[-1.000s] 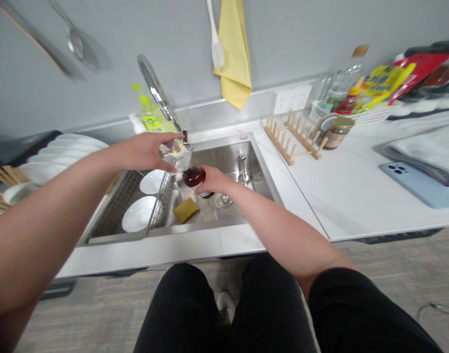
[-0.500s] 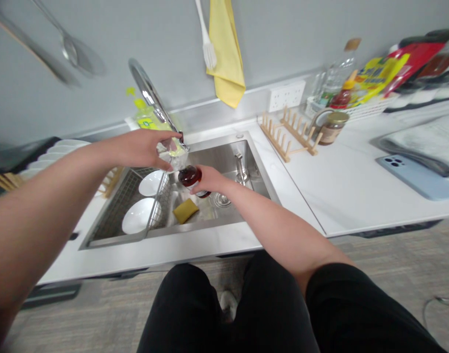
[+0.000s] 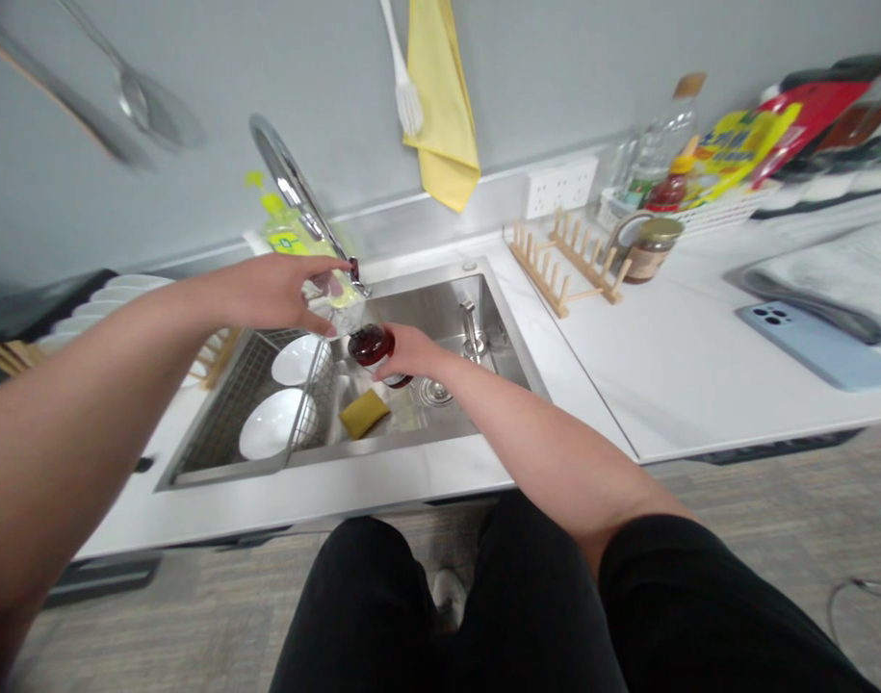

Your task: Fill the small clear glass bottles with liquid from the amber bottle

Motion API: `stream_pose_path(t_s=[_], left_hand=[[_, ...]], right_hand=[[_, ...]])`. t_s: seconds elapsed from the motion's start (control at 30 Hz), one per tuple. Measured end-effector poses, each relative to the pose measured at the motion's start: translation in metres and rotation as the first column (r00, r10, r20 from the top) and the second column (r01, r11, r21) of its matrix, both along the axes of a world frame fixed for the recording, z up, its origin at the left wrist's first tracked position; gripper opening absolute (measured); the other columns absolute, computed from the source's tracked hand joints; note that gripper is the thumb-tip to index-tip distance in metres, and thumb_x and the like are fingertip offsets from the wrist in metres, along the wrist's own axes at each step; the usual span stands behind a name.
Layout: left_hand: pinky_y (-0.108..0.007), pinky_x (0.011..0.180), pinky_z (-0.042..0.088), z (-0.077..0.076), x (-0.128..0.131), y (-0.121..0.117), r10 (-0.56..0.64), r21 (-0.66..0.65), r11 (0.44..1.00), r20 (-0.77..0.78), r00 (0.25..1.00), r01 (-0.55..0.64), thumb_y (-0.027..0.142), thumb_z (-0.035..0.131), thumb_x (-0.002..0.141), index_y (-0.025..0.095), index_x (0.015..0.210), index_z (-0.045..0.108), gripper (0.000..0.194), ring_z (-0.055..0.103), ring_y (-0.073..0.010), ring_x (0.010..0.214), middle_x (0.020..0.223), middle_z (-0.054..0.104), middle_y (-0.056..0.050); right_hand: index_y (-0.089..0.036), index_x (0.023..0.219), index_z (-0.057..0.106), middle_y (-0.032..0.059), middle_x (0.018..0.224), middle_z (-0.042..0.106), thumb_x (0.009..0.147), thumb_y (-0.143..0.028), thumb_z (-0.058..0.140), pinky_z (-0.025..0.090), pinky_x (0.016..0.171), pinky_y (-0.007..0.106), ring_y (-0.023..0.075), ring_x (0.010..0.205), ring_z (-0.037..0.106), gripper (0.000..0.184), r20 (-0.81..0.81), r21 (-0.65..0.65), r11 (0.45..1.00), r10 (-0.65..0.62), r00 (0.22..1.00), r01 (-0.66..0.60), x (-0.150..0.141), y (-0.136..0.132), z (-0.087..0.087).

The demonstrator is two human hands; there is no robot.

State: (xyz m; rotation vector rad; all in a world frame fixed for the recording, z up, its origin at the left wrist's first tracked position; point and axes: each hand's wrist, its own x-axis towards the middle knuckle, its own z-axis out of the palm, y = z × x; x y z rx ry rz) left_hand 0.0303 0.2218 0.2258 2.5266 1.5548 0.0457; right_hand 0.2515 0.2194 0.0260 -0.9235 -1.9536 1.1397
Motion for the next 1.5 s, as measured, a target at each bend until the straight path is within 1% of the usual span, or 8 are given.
stream_pose_path(t_s=[0.17,0.33,0.5,0.63,1.0,1.13,1.3,1.5], left_hand=[[-0.046,0.118,0.050,-0.005,-0.012,-0.016,0.059,0.007,0.998,0.077,0.995,-0.060,0.055,0.103,0.064,0.027,0.167,0.064,0.114,0.074,-0.0418,0.129,0.141,0.079,-0.012],[-0.048,0.106,0.057,-0.034,-0.040,-0.023,0.157,-0.103,0.987,0.407,0.900,-0.125,0.049,0.106,0.063,0.026,0.157,0.070,0.104,0.078,-0.0323,0.107,0.138,0.080,-0.012],[-0.045,0.102,0.061,-0.079,-0.058,-0.027,0.245,-0.216,0.969,0.827,0.505,-0.116,0.032,0.110,0.054,0.019,0.142,0.075,0.095,0.077,-0.0293,0.109,0.124,0.081,-0.011],[-0.044,0.100,0.063,-0.111,-0.054,-0.037,0.339,-0.346,0.938,0.917,0.211,-0.008,0.022,0.107,0.060,0.021,0.130,0.079,0.075,0.079,-0.0283,0.108,0.114,0.084,-0.009],[-0.058,0.115,0.065,-0.163,-0.049,-0.082,0.372,-0.341,0.927,0.885,-0.280,0.155,0.042,0.097,0.079,0.027,0.126,0.080,0.052,0.076,-0.0365,0.136,0.131,0.083,-0.010],[-0.062,0.126,0.058,-0.179,-0.060,-0.134,0.283,-0.292,0.956,0.904,-0.320,0.020,0.050,0.099,0.080,0.029,0.127,0.081,0.055,0.074,-0.0373,0.140,0.135,0.082,-0.010],[-0.048,0.120,0.061,-0.216,-0.080,-0.195,0.142,-0.220,0.925,0.956,-0.255,-0.310,0.038,0.111,0.064,0.031,0.138,0.078,0.082,0.076,-0.0320,0.133,0.137,0.081,-0.007],[-0.047,0.122,0.056,-0.245,-0.092,-0.213,0.093,-0.183,0.887,0.970,-0.226,-0.424,0.039,0.111,0.064,0.031,0.141,0.072,0.086,0.069,-0.0332,0.143,0.150,0.075,-0.009]], right_hand=[[-0.025,0.127,0.081,0.0046,0.126,0.087,0.062,-0.019,0.104,0.061,0.117,0.055,0.0351,0.121,0.080,0.069,-0.020,-0.016,1.000,-0.009,1.000,0.009,0.000,-0.001,-0.002],[-0.024,0.127,0.080,0.0046,0.129,0.086,0.062,-0.017,0.104,0.061,0.118,0.055,0.0355,0.124,0.079,0.069,-0.046,-0.030,1.000,-0.001,0.999,0.000,0.000,-0.001,-0.002],[-0.022,0.127,0.080,0.0047,0.127,0.086,0.063,-0.014,0.102,0.062,0.116,0.057,0.0363,0.123,0.079,0.069,-0.062,-0.048,0.999,0.001,0.998,-0.004,-0.002,0.002,-0.008],[-0.022,0.131,0.079,0.0055,0.131,0.085,0.060,-0.016,0.105,0.061,0.118,0.057,0.0367,0.125,0.077,0.076,-0.085,-0.064,0.998,0.003,0.996,-0.008,-0.004,0.005,-0.015],[-0.021,0.137,0.078,0.0049,0.128,0.086,0.056,-0.022,0.106,0.061,0.117,0.054,0.0348,0.122,0.079,0.086,-0.167,-0.111,0.993,0.008,0.986,-0.027,-0.004,0.013,-0.029],[-0.023,0.135,0.078,0.0058,0.126,0.086,0.054,-0.023,0.106,0.061,0.116,0.055,0.0355,0.120,0.079,0.085,-0.201,-0.138,0.990,-0.023,0.979,-0.005,0.003,0.010,-0.024],[-0.022,0.135,0.075,0.0084,0.129,0.085,0.051,-0.027,0.107,0.056,0.121,0.057,0.0358,0.122,0.079,0.090,-0.239,-0.155,0.985,-0.115,0.964,0.079,0.011,-0.009,-0.002],[-0.022,0.127,0.075,0.0086,0.122,0.086,0.052,-0.033,0.110,0.059,0.118,0.057,0.0340,0.115,0.080,0.083,-0.287,-0.160,0.974,-0.198,0.937,0.157,0.028,-0.061,0.034]])
